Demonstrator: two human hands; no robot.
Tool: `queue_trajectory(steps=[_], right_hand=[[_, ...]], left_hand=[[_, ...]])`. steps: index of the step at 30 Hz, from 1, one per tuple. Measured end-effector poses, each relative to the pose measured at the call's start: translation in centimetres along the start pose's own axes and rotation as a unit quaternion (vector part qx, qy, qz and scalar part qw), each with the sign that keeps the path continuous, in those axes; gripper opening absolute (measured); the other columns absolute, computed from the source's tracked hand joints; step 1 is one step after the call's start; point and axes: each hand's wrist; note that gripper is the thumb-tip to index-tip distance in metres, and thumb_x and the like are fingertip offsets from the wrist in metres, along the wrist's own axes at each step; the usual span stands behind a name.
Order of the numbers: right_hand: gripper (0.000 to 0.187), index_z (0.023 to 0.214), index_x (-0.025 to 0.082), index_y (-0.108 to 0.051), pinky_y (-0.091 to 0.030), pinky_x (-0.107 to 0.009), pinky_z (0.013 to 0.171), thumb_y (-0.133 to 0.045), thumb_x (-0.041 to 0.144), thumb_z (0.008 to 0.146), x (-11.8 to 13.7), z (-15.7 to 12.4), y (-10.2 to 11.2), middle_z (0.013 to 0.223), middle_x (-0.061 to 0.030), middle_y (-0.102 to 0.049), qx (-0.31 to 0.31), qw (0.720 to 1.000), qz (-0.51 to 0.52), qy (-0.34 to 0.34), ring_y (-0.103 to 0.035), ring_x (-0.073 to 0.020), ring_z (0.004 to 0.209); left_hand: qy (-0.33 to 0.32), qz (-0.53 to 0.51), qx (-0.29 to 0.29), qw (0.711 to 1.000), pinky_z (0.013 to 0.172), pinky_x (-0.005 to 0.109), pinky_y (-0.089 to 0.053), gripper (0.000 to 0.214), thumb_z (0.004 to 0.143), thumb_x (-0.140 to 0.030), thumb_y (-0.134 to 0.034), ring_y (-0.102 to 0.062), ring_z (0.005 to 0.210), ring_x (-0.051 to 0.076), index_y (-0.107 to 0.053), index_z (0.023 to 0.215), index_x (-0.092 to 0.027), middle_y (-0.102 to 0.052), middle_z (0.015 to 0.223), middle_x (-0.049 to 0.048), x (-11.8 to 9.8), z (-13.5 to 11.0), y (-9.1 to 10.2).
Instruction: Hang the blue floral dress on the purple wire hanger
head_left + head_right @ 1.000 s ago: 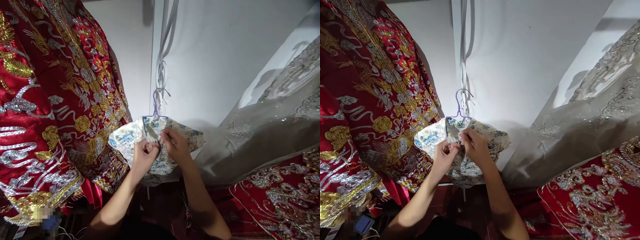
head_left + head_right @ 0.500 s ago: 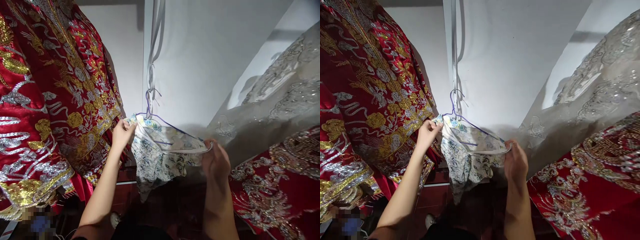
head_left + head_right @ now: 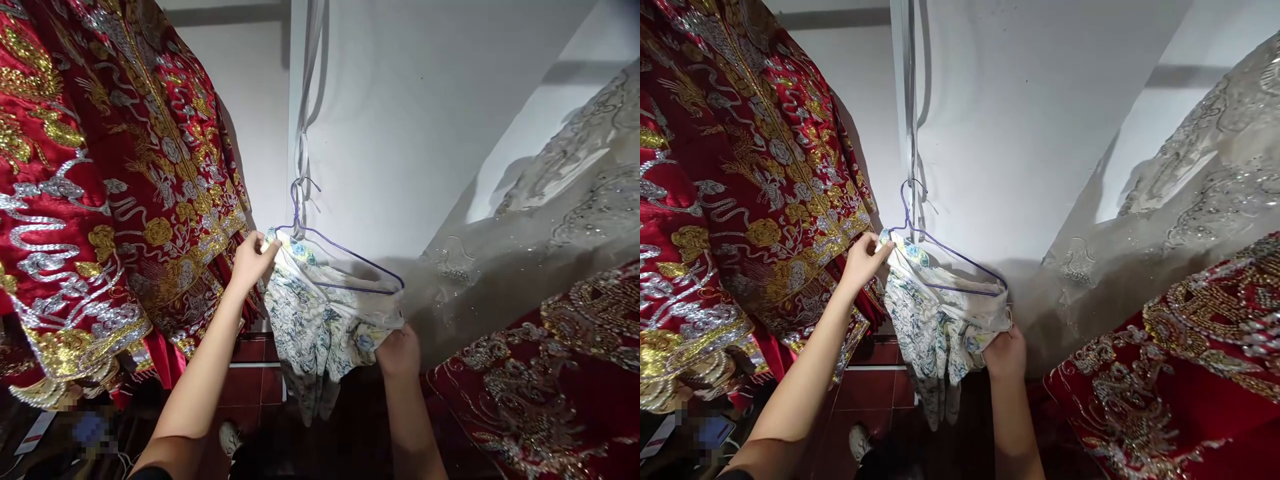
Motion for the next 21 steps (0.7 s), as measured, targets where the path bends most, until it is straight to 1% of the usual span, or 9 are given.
queue_trajectory(steps=[3, 5, 7, 9, 11, 14, 17, 19, 21], right_hand=[[0.009, 0.08, 0.026, -0.068, -0.054, -0.038, 0.091, -0.062, 0.03, 0.084, -1.0, -0.4, 0.7, 0.08, 0.0035, -0.075, -0.018, 0.999, 0.015, -0.035, -0.071, -0.018, 0.079], [0.01, 0.079, 0.025, -0.068, -0.054, -0.037, 0.091, -0.066, 0.033, 0.084, -1.3, -0.8, 1.1, 0.079, 0.0045, -0.073, -0.008, 0.999, 0.007, -0.051, -0.07, -0.0171, 0.077], [0.012, 0.081, 0.025, -0.067, -0.055, -0.038, 0.091, -0.069, 0.037, 0.084, -1.6, -1.4, 1.6, 0.079, 0.0043, -0.072, -0.001, 0.997, -0.01, -0.071, -0.07, -0.018, 0.079], [0.014, 0.082, 0.025, -0.067, -0.055, -0.039, 0.091, -0.07, 0.039, 0.082, -2.0, -1.9, 2.2, 0.081, 0.0034, -0.072, -0.01, 0.995, -0.023, -0.095, -0.07, -0.0192, 0.082], [0.017, 0.082, 0.025, -0.066, -0.055, -0.039, 0.089, -0.072, 0.041, 0.08, -2.9, -2.4, 2.7, 0.083, 0.0018, -0.071, -0.014, 0.992, -0.05, -0.114, -0.069, -0.0207, 0.085], [0.025, 0.082, 0.024, -0.065, -0.055, -0.04, 0.085, -0.077, 0.045, 0.074, -5.1, -2.7, 3.1, 0.087, -0.0022, -0.07, -0.021, 0.981, -0.15, -0.124, -0.068, -0.0241, 0.088], [0.035, 0.085, 0.022, -0.067, -0.053, -0.04, 0.084, -0.078, 0.052, 0.07, -8.0, -2.8, 2.5, 0.092, -0.0056, -0.07, -0.01, 0.949, -0.281, -0.146, -0.068, -0.0269, 0.091], [0.04, 0.085, 0.021, -0.068, -0.052, -0.038, 0.083, -0.075, 0.057, 0.07, -9.9, -2.9, 1.4, 0.092, -0.0064, -0.069, 0.034, 0.907, -0.388, -0.16, -0.067, -0.0269, 0.092], [0.043, 0.087, 0.02, -0.069, -0.05, -0.035, 0.079, -0.069, 0.061, 0.074, -11.7, -3.3, -0.1, 0.09, -0.0063, -0.07, 0.108, 0.853, -0.483, -0.164, -0.065, -0.0245, 0.088]], left_hand=[[0.068, -0.103, -0.005, 0.992, 0.058, 0.024, -0.026, 0.031, 0.072, -0.028, -0.072, -0.038, 0.06, 0.011, -0.05, 0.054, -0.017, -0.041, 0.057, -0.0054, 0.8, -0.4, -1.2], [0.109, -0.148, -0.015, 0.983, 0.055, 0.024, -0.025, 0.03, 0.07, -0.027, -0.071, -0.036, 0.056, 0.01, -0.05, 0.051, -0.017, -0.04, 0.054, -0.0054, 1.8, -1.1, -1.9], [0.15, -0.183, -0.026, 0.971, 0.054, 0.023, -0.028, 0.023, 0.07, -0.029, -0.069, -0.04, 0.054, 0.01, -0.056, 0.055, -0.016, -0.046, 0.055, -0.0047, 2.9, -2.2, -1.9], [0.198, -0.227, -0.044, 0.953, 0.054, 0.024, -0.034, 0.019, 0.069, -0.033, -0.068, -0.046, 0.054, 0.011, -0.062, 0.064, -0.016, -0.054, 0.059, -0.003, 4.1, -3.7, -1.1], [0.247, -0.261, -0.071, 0.93, 0.055, 0.025, -0.039, 0.021, 0.066, -0.036, -0.069, -0.052, 0.054, 0.013, -0.063, 0.069, -0.016, -0.059, 0.062, -0.0017, 5.3, -5.4, 0.4], [0.312, -0.287, -0.11, 0.899, 0.053, 0.025, -0.042, 0.023, 0.06, -0.036, -0.07, -0.053, 0.051, 0.013, -0.061, 0.066, -0.016, -0.061, 0.059, -0.0021, 7.0, -8.3, 3.0], [0.358, -0.294, -0.114, 0.879, 0.052, 0.024, -0.041, 0.021, 0.057, -0.033, -0.072, -0.054, 0.048, 0.013, -0.06, 0.062, -0.016, -0.062, 0.057, -0.0012, 7.9, -11.3, 4.6], [0.378, -0.297, -0.099, 0.871, 0.052, 0.024, -0.04, 0.02, 0.057, -0.03, -0.074, -0.054, 0.048, 0.013, -0.063, 0.061, -0.014, -0.062, 0.056, -0.0005, 7.7, -13.1, 4.7], [0.388, -0.3, -0.071, 0.868, 0.054, 0.024, -0.041, 0.018, 0.059, -0.029, -0.075, -0.055, 0.051, 0.013, -0.067, 0.065, -0.013, -0.064, 0.058, 0.0, 6.9, -14.6, 4.0]])
Point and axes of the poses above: each hand's wrist, its own z-axis towards the middle knuckle, its own y-axis out of the back of the hand, x = y × z
